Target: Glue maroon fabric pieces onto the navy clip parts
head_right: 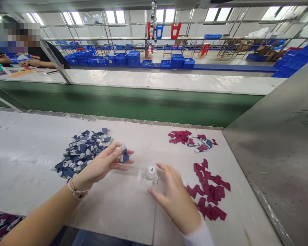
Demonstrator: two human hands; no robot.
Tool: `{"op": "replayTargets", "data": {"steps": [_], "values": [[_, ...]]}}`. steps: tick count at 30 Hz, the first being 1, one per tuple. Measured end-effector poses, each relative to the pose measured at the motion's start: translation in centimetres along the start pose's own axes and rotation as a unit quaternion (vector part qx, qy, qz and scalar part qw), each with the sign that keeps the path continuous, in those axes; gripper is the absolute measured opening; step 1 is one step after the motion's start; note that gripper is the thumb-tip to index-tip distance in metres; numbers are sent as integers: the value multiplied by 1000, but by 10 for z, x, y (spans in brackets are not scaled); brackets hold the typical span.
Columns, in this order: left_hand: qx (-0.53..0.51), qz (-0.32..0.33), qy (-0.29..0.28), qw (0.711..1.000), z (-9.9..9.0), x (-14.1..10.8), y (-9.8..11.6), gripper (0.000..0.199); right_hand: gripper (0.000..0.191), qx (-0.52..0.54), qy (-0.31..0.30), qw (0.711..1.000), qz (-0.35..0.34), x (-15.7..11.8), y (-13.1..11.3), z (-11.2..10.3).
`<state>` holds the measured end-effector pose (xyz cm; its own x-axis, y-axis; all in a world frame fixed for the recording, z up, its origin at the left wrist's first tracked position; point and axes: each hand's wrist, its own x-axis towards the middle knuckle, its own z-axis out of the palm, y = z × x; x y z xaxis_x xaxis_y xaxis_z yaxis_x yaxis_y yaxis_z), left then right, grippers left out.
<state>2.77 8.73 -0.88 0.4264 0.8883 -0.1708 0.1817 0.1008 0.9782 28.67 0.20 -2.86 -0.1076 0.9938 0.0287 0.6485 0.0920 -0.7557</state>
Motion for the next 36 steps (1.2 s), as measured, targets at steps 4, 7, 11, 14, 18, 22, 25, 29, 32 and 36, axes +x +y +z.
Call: {"op": "replayTargets", "data": {"steps": [4,7,11,14,18,22,25,29,32,36], "values": [[-176,-53,-36,982,16,2,1,28,24,41,-50,998,17,38,7,25],[-72,-39,-22,996,19,2,-5,25,30,104,-56,991,60,34,-2,15],[-4,-29,11,1000,18,5,-17,28,41,204,10,968,147,25,-17,-24],[-31,-39,-8,999,17,7,-23,47,40,253,27,954,161,32,-15,-48],[-135,-110,-72,982,15,9,-29,34,52,354,-3,925,138,42,0,-56],[-273,-122,-127,946,18,11,-36,26,44,389,-71,917,55,42,15,-46],[-357,-134,-146,913,23,11,-38,19,39,354,-121,927,-17,45,19,-40],[-401,-150,-152,891,25,10,-35,34,48,382,-155,910,-49,51,17,-39],[-373,-122,-172,903,23,9,-35,44,45,421,-146,893,-71,51,14,-40],[-274,-70,-155,947,26,3,-35,50,38,475,-175,861,-47,46,9,-36]]}}
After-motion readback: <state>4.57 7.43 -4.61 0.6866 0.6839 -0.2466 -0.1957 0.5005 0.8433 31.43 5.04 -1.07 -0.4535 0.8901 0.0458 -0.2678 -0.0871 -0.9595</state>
